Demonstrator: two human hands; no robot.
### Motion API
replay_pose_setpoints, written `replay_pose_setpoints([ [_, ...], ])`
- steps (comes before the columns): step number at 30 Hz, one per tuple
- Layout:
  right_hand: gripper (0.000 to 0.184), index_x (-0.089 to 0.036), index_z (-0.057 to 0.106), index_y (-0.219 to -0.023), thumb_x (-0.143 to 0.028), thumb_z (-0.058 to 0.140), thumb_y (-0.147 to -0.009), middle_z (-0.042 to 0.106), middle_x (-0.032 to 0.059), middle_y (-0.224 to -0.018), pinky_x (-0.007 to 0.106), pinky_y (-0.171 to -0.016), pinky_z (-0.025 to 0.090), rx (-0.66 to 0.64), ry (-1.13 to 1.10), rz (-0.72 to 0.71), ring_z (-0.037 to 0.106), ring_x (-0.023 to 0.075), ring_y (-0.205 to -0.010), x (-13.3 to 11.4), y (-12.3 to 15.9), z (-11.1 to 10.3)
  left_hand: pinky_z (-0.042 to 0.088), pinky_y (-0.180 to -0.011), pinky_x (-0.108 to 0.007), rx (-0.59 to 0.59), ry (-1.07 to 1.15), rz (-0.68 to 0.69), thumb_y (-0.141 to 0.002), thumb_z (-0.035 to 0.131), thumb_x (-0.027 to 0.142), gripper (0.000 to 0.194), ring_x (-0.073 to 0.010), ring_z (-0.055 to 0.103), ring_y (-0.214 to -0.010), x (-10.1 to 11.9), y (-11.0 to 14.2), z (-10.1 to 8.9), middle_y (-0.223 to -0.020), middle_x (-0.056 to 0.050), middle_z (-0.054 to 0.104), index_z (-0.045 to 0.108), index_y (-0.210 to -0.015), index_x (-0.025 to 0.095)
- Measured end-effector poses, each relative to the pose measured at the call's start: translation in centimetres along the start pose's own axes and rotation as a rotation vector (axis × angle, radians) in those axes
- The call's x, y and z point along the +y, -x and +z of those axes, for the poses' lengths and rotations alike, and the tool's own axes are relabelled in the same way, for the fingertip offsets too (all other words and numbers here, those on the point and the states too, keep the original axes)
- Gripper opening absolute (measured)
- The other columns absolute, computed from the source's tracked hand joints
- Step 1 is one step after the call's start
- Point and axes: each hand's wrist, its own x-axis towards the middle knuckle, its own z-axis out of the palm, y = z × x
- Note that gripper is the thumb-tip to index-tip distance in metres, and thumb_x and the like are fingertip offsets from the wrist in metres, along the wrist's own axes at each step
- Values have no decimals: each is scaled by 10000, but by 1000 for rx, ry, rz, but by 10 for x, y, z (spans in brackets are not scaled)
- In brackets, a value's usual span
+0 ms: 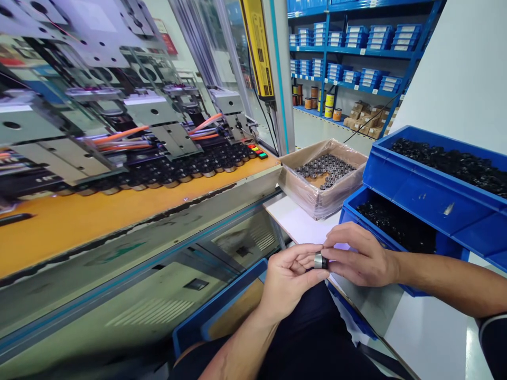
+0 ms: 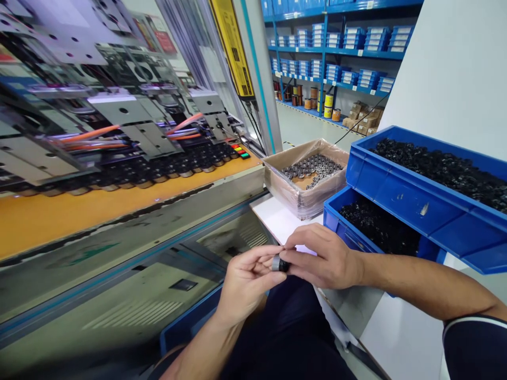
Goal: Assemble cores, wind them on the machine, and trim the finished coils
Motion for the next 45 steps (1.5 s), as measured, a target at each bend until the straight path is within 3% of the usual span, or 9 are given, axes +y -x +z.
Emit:
replay_pose_setpoints([
  [13, 201, -90, 600, -1089, -195, 579, -919, 596, 56, -755, 317, -641, 531, 48, 161, -108, 561, 163, -731, -2, -3, -1, 620, -699, -255, 54, 4, -33, -531, 910, 193, 339, -179, 745, -681, -5, 4, 8, -755, -39, 785, 782, -844, 201],
  [19, 273, -73, 555, -1154, -89, 561, -882, 666, 147, -939, 365, -694, 576, 77, 89, -17, 634, 211, -869, -8, -5, -3, 618, -772, -258, 185, -180, 262, -625, 855, 135, 382, -196, 755, -842, -10, 8, 13, -931, -54, 790, 760, -980, 241],
  [24, 224, -112, 584, -1089, -47, 534, -881, 671, 120, -913, 332, -746, 597, 38, -111, 148, 647, 182, -866, -14, -7, -4, 612, -745, -235, 11, -590, 618, -662, 824, 99, 343, -166, 745, -816, 8, 0, -2, -924, -47, 786, 772, -960, 261],
  [27, 194, -116, 600, -1058, -54, 543, -883, 675, 108, -898, 307, -737, 587, 18, -149, 179, 637, 168, -832, -13, -7, -2, 614, -702, -243, -12, -693, 698, -690, 807, 108, 295, -163, 740, -765, 15, -2, -5, -876, -50, 782, 771, -948, 247],
  [31, 181, -122, 606, -1081, -138, 589, -902, 682, 102, -918, 308, -775, 569, 78, -175, 190, 643, 173, -855, -5, 1, 1, 617, -712, -279, 74, -751, 658, -724, 781, 126, 220, -180, 743, -771, 8, 4, 1, -880, -59, 783, 765, -919, 226],
  [34, 232, -161, 613, -1127, -199, 625, -898, 677, 108, -1011, 313, -845, 556, 51, -146, 267, 650, 189, -949, 2, 15, 17, 606, -793, -326, 231, -727, 556, -763, 749, 163, 149, -208, 744, -871, -5, 10, -8, -941, -82, 782, 743, -907, 201],
  [37, 202, -162, 620, -1109, -209, 592, -915, 670, 122, -1040, 330, -823, 569, 31, -29, 264, 653, 206, -971, 11, 19, 29, 586, -843, -366, 220, -696, 418, -768, 736, 183, 125, -236, 734, -932, -10, 10, -19, -982, -109, 775, 723, -893, 178],
  [40, 164, -131, 635, -1052, -190, 569, -914, 676, 145, -1043, 379, -815, 581, -6, 211, 148, 655, 234, -977, 26, 14, 9, 566, -838, -339, 215, -688, 380, -722, 770, 175, 120, -220, 728, -889, -4, 7, -21, -927, -84, 780, 724, -832, 186],
  [45, 175, -157, 685, -1006, -264, 586, -908, 687, 156, -1013, 431, -821, 562, -76, 597, 115, 666, 277, -919, 76, -11, -96, 498, -645, -232, 231, -679, 392, -628, 843, 183, 355, -121, 588, -677, 13, 6, -30, -859, -30, 706, 747, -967, 224],
])
